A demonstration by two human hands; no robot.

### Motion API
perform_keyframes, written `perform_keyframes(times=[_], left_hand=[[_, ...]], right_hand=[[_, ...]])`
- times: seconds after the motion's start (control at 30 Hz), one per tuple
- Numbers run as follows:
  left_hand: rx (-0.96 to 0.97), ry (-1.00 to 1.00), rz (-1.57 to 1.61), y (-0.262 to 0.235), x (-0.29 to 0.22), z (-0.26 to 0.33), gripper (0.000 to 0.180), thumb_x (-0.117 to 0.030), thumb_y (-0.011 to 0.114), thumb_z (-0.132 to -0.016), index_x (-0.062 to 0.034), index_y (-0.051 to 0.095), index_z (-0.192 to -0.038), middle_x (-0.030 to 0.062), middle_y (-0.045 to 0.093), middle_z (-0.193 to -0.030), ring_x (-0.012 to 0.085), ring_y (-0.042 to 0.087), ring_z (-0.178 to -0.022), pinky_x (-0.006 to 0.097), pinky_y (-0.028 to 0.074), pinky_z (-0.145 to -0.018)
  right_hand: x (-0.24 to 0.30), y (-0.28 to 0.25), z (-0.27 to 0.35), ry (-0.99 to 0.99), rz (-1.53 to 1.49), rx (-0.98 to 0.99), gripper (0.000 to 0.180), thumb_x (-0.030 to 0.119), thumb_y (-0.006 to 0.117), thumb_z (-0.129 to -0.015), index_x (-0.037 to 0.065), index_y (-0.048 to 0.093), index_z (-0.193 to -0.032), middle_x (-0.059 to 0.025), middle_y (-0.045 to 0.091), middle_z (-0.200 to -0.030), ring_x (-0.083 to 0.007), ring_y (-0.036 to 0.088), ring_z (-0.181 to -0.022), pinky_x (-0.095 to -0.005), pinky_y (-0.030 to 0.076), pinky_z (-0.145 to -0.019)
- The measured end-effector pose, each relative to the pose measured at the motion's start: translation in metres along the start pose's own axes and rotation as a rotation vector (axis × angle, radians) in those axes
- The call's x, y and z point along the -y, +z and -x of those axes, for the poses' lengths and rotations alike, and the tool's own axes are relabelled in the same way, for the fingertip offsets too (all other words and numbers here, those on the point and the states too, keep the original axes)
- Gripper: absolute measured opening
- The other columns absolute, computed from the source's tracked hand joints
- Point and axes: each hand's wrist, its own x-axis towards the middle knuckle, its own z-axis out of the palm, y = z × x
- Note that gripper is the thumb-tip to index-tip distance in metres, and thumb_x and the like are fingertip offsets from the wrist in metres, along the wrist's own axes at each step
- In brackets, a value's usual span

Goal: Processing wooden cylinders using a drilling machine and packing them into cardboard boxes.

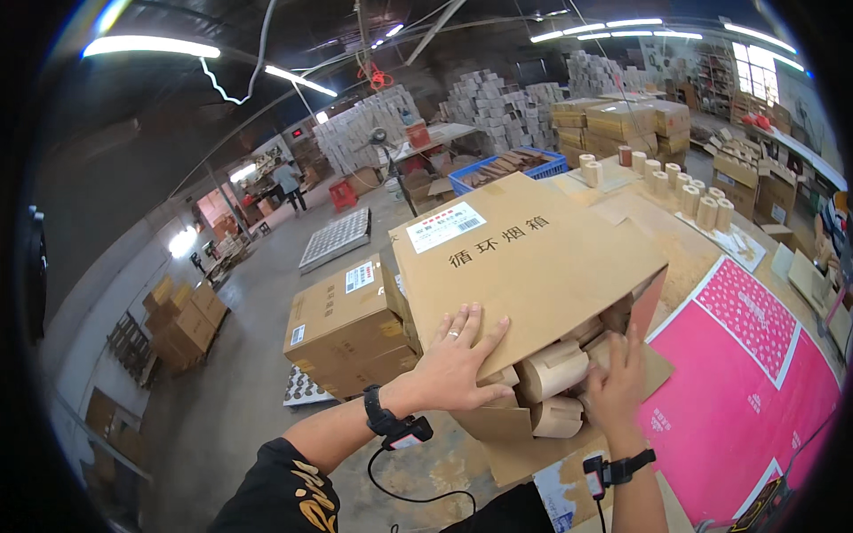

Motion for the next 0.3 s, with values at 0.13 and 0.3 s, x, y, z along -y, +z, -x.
perform_keyframes(times=[0.13,0.3], left_hand=[[0.082,0.033,0.034,0.000,0.001,0.005,0.122,-0.077,0.065,-0.068,-0.0096,0.013,-0.156,0.0427,0.012,-0.150,0.0613,0.012,-0.139,0.063,0.013,-0.114],[0.228,0.059,-0.016,-0.019,-0.004,0.011,0.130,-0.074,0.072,-0.064,-0.0151,0.003,-0.157,0.0398,0.005,-0.153,0.0572,0.007,-0.142,0.074,0.009,-0.107]], right_hand=[[-0.041,0.009,0.005,0.148,0.030,-0.005,0.051,0.016,0.063,-0.088,0.001,0.047,-0.134,-0.0287,0.037,-0.145,-0.0475,0.041,-0.129,-0.0510,0.036,-0.106],[-0.075,-0.002,0.006,0.406,-0.144,0.183,0.060,0.025,0.063,-0.091,0.007,0.040,-0.144,-0.0229,0.033,-0.151,-0.0469,0.036,-0.135,-0.0490,0.032,-0.111]])
